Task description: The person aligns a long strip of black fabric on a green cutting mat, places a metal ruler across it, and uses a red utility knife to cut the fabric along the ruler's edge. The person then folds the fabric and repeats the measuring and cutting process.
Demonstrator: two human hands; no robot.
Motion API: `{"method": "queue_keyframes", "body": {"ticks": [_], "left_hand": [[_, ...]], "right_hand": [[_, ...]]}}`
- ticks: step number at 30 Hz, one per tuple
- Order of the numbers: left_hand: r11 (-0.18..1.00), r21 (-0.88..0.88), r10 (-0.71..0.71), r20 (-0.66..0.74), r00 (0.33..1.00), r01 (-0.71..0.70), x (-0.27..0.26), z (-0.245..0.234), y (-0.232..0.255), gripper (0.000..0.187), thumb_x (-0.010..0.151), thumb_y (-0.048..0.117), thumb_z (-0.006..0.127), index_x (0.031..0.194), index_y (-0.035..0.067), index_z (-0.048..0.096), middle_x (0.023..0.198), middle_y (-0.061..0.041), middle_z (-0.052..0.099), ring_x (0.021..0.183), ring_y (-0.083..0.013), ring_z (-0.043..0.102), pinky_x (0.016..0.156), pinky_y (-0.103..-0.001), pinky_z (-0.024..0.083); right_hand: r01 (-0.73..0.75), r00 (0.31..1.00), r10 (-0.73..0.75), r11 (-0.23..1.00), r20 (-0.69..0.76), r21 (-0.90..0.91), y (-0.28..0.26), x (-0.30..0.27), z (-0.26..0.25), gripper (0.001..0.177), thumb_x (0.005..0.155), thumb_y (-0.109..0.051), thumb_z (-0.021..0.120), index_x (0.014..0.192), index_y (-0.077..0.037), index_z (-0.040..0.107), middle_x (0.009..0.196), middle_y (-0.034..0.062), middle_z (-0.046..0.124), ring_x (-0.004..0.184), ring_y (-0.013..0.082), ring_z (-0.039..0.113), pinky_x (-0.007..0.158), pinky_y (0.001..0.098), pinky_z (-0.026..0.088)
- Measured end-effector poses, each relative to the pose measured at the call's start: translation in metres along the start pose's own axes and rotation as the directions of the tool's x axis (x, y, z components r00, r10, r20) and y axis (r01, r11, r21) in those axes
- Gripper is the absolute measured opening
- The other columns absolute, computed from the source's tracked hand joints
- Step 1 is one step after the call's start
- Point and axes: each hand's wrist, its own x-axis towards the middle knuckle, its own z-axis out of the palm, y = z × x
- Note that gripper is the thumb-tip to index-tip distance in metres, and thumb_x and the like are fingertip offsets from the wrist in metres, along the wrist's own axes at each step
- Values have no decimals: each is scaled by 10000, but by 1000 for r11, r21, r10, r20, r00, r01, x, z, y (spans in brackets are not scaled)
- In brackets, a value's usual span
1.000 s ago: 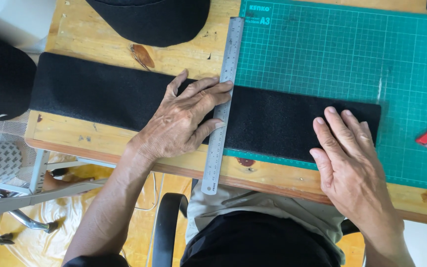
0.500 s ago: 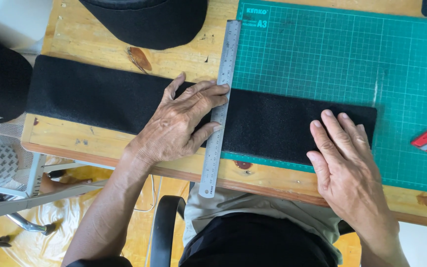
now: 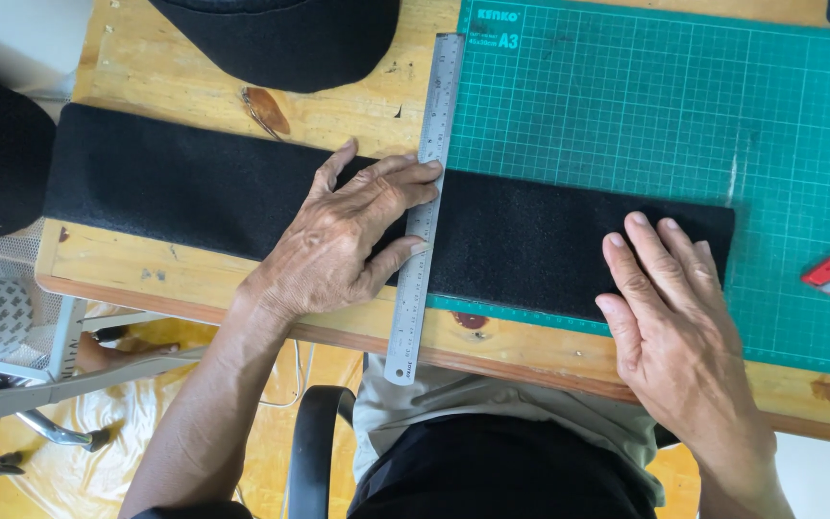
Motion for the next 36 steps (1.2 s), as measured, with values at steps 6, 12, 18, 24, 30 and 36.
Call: {"method": "queue_keyframes", "body": {"ticks": [6,12,18,24,30,36], "left_hand": [[1000,16,-3,-3,1000,3,-1,0,-1,386,1009,224,636,1355,65,570,1518,-105,546,1449,-282,499,1223,-609,165],[1000,8,-12,5,1000,11,0,0,-1,381,1001,217,615,1348,68,568,1518,-93,549,1449,-258,496,1220,-596,159],[1000,-1,-5,5,1000,5,-1,-1,-4,367,1010,227,605,1340,71,572,1507,-87,565,1441,-254,504,1217,-588,163],[1000,2,-4,35,999,4,-4,0,-7,393,1054,322,552,1352,67,583,1547,-73,531,1471,-259,467,1211,-591,145],[1000,0,-6,61,998,6,-7,2,-11,495,1028,396,617,1403,78,559,1579,-75,499,1498,-256,433,1220,-588,115],[1000,-23,12,60,998,-10,-7,2,-14,539,1063,456,527,1441,73,544,1591,-83,482,1508,-272,420,1220,-595,112]], "right_hand": [[2,1000,-2,1000,-8,-2,1,0,2,518,1033,-201,612,1513,-12,561,1620,188,496,1474,476,486,1233,650,379],[-11,1000,11,1000,-1,3,-2,1,-1,520,1044,-212,593,1523,-12,552,1624,189,493,1487,478,475,1234,655,382],[24,1000,-24,1000,-16,-2,0,2,0,503,1049,-189,600,1511,8,565,1618,211,499,1474,485,491,1233,650,387],[48,999,-47,999,-17,12,2,-1,1,503,1057,-151,614,1522,32,561,1624,237,494,1471,515,495,1240,676,378],[49,999,-48,999,-18,20,3,-3,3,494,1061,-136,626,1517,48,579,1626,249,502,1472,539,496,1237,685,376],[44,999,-44,999,-4,12,1,-1,1,498,1068,-125,630,1529,56,578,1634,253,497,1483,542,485,1250,678,363]]}}
